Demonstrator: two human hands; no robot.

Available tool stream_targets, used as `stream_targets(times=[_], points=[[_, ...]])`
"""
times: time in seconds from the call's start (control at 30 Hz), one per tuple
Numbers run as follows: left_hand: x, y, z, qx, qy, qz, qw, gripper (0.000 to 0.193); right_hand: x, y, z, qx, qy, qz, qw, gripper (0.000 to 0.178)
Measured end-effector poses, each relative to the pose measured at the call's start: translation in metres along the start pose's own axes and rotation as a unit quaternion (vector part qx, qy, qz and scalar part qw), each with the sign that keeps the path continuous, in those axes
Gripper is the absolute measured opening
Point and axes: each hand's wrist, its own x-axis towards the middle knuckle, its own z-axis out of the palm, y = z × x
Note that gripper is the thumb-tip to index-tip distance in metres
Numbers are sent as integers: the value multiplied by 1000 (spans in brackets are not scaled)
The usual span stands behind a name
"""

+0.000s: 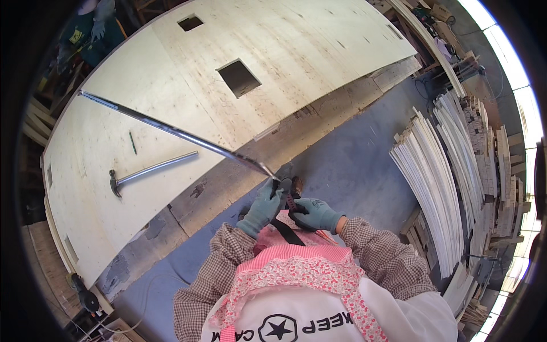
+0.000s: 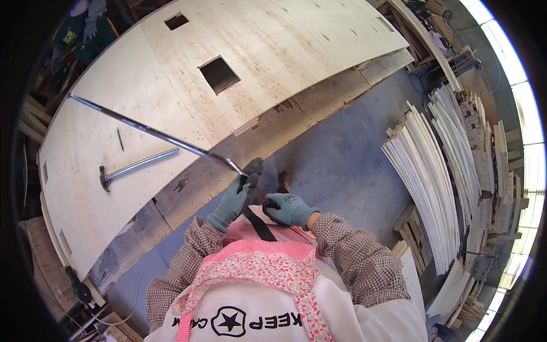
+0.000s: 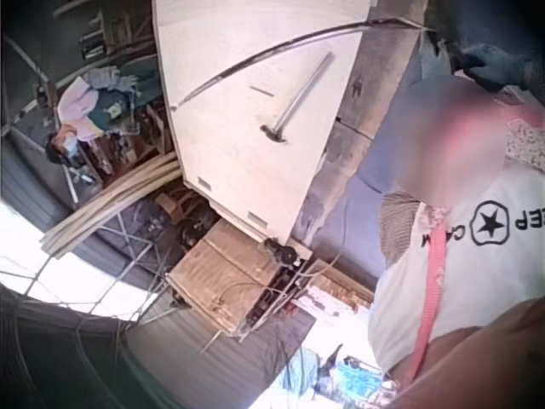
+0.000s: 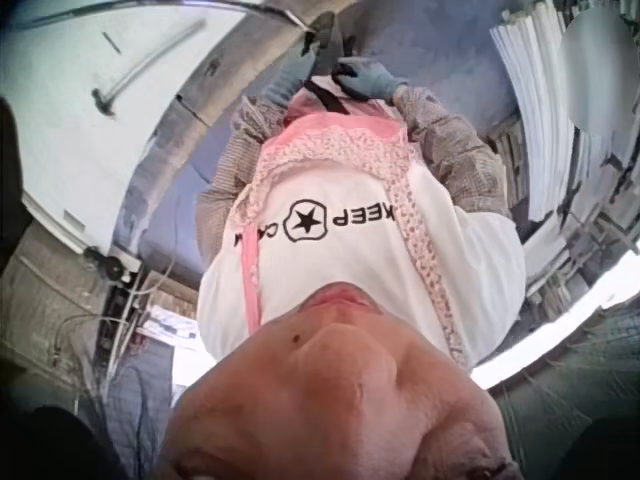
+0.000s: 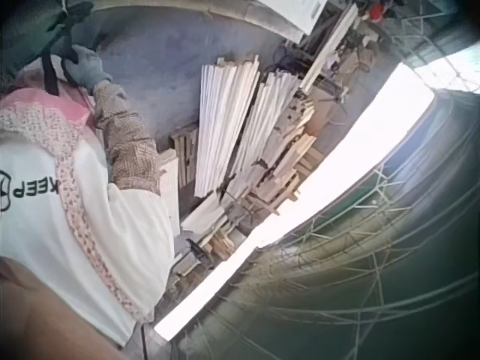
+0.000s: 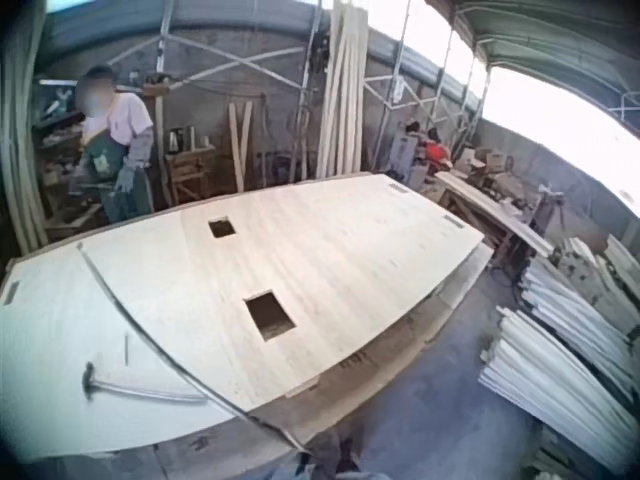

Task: The person measures a large curved wooden panel using a tape measure and a hammer. They repeatedly extend the tape measure along the panel's edge, hold it in place, and use the hammer to mark or adjust the measurement points.

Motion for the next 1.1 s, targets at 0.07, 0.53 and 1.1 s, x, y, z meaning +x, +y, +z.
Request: stream_targets(times=[0.07, 0.53, 1.1], points=[[41, -5, 34, -1, -11, 5, 1000, 33, 4, -1, -18, 293, -73, 65, 951, 34], [66, 9, 65, -90, -119, -353, 924, 52, 55, 86, 3, 645, 147, 183, 727, 33], [44, 30, -28, -54, -109, -348, 930, 34, 130, 54, -49, 621, 148, 166, 752, 37]])
